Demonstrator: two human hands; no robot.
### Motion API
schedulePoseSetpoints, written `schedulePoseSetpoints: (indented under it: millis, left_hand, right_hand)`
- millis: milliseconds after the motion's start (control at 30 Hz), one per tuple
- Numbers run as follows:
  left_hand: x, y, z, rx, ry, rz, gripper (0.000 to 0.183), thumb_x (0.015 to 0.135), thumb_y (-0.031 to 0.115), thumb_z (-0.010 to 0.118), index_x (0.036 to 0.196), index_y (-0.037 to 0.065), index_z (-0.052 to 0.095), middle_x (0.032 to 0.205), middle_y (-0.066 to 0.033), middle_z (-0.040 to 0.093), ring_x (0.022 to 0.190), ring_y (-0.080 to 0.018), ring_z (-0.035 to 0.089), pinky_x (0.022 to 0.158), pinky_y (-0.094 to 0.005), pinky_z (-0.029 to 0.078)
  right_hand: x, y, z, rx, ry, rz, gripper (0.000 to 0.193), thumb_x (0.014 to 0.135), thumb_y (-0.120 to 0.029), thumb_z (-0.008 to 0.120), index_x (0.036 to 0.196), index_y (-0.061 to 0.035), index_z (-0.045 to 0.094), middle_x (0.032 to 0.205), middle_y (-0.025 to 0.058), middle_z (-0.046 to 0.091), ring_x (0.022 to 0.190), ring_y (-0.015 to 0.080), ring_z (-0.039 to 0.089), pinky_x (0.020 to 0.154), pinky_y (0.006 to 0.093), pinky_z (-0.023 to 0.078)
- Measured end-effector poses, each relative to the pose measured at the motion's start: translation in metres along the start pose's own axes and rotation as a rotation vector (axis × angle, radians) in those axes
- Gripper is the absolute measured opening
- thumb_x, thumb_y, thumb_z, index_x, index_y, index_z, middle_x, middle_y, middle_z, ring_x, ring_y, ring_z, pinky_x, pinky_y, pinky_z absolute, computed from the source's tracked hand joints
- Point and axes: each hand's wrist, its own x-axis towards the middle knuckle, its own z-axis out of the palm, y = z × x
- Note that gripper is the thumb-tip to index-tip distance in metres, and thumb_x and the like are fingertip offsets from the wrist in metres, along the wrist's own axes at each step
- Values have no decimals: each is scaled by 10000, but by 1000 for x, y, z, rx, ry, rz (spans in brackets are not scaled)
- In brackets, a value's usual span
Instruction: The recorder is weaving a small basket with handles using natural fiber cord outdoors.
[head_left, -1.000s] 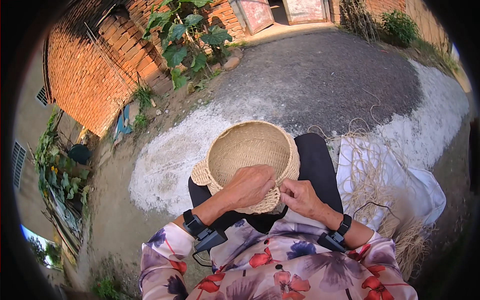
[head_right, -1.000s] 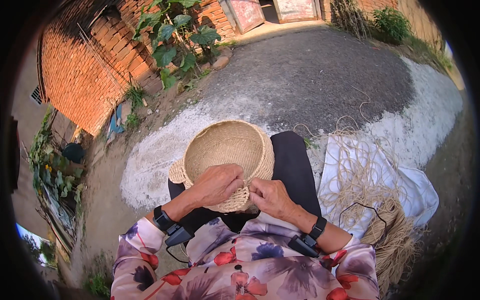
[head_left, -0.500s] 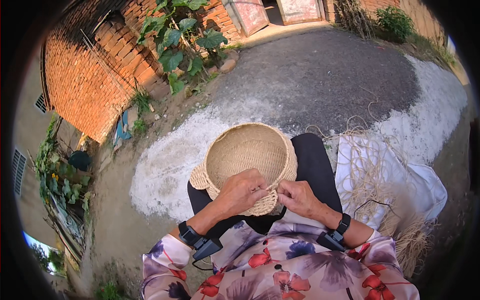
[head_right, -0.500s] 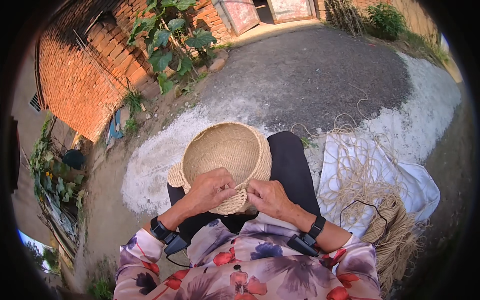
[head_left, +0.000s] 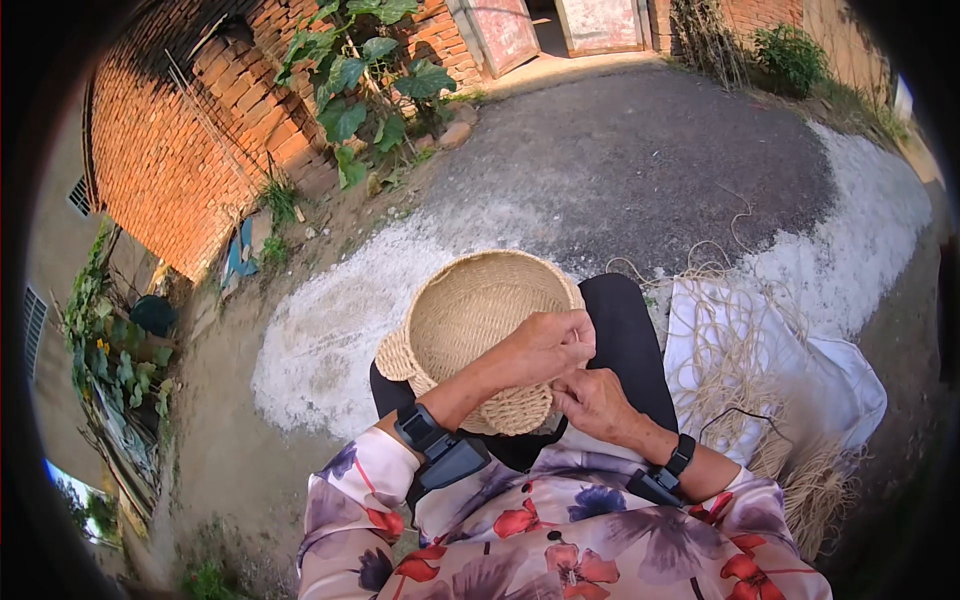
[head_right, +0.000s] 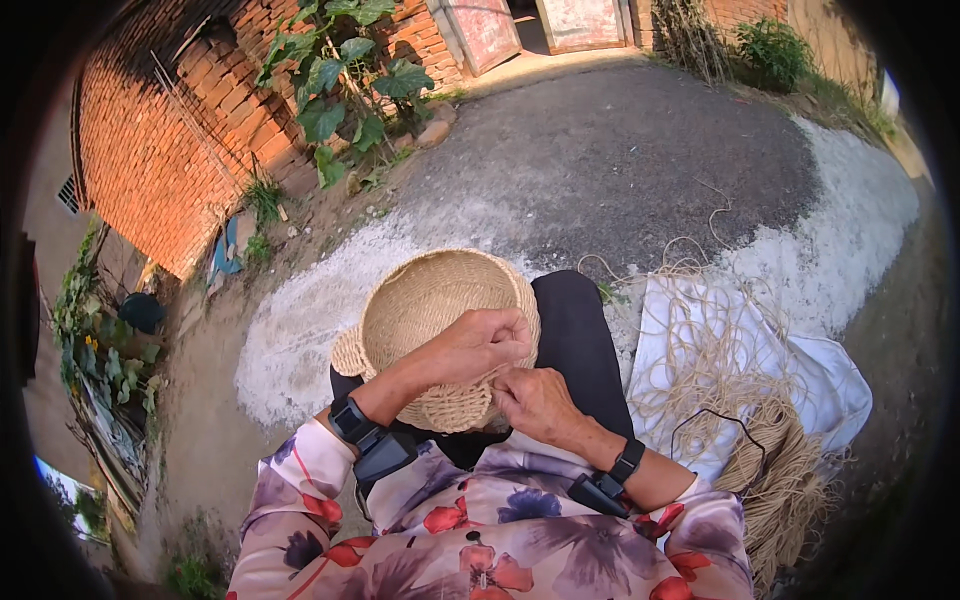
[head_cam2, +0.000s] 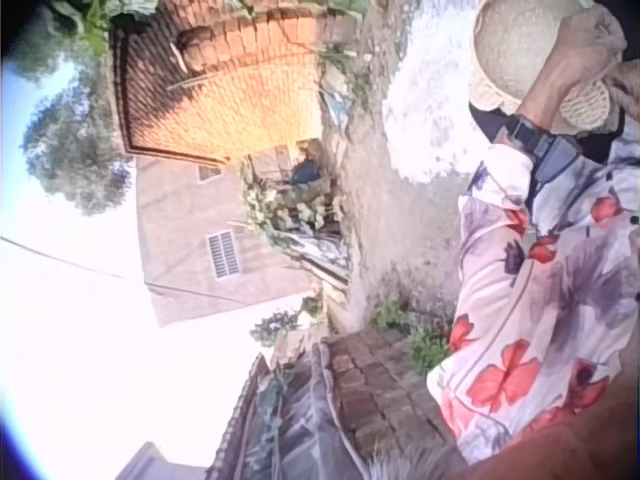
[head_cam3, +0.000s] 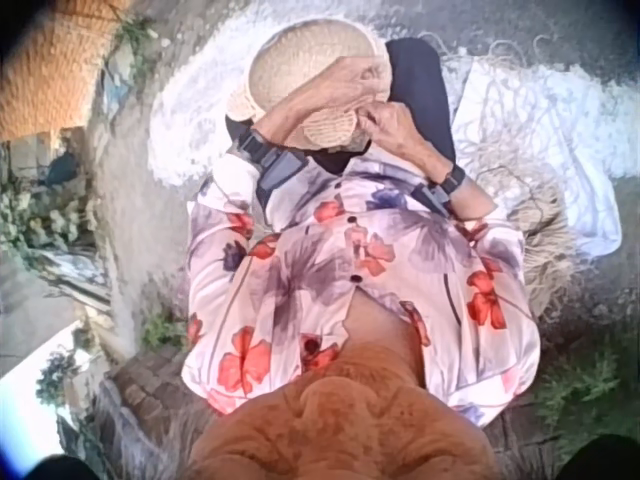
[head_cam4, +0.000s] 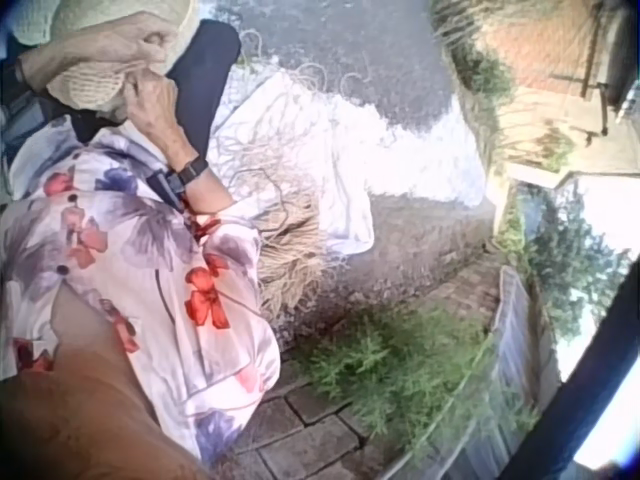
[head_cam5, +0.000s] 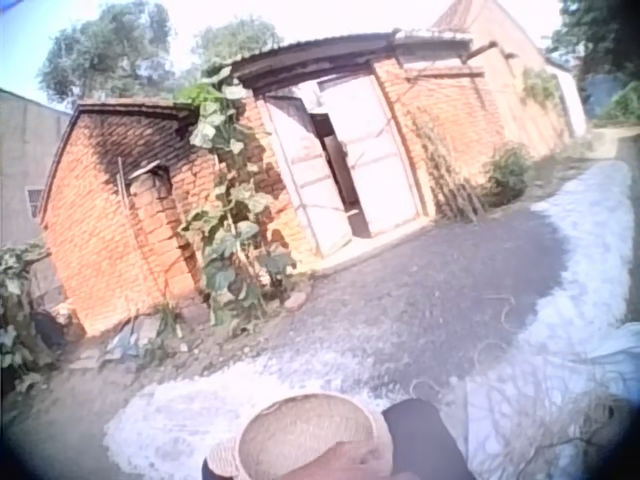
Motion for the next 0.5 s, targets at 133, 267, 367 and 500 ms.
schedulePoseSetpoints:
  millis: [133, 267, 367, 500]
  left_hand:
    - [-13, -10, -23, -188, 181, -160, 188, 886, 227, 643, 979, 64, 624, 745, 50, 549, 704, -49, 500, 587, -253, 427]
    - [-51, -24, -33, -100, 104, -230, 219, 891, 241, 651, 1008, 57, 640, 787, 43, 566, 733, -45, 497, 614, -217, 412]
    - [-74, -32, -21, -193, 42, -292, 205, 936, 209, 596, 1049, 43, 634, 813, 33, 583, 739, -49, 513, 658, -206, 420]
    - [-84, -48, -12, -455, 254, -364, 196, 946, 183, 570, 1058, 32, 624, 828, 27, 582, 735, -53, 512, 661, -212, 430]
  right_hand:
    - [-7, -1, -33, -93, 22, 287, 144, 814, -172, 594, 759, -48, 545, 634, 163, 594, 606, 359, 614, 552, 462, 468]
    - [-7, -9, -42, -136, -52, 216, 151, 806, -173, 611, 825, -38, 544, 742, 157, 596, 709, 346, 608, 639, 457, 462]
    - [6, -17, -41, -80, 65, -40, 186, 802, -189, 632, 907, -51, 564, 863, 147, 571, 846, 324, 574, 734, 434, 432]
    - [31, -29, -30, -64, 46, -105, 220, 792, -193, 642, 960, -66, 577, 911, 128, 539, 896, 308, 535, 773, 418, 401]
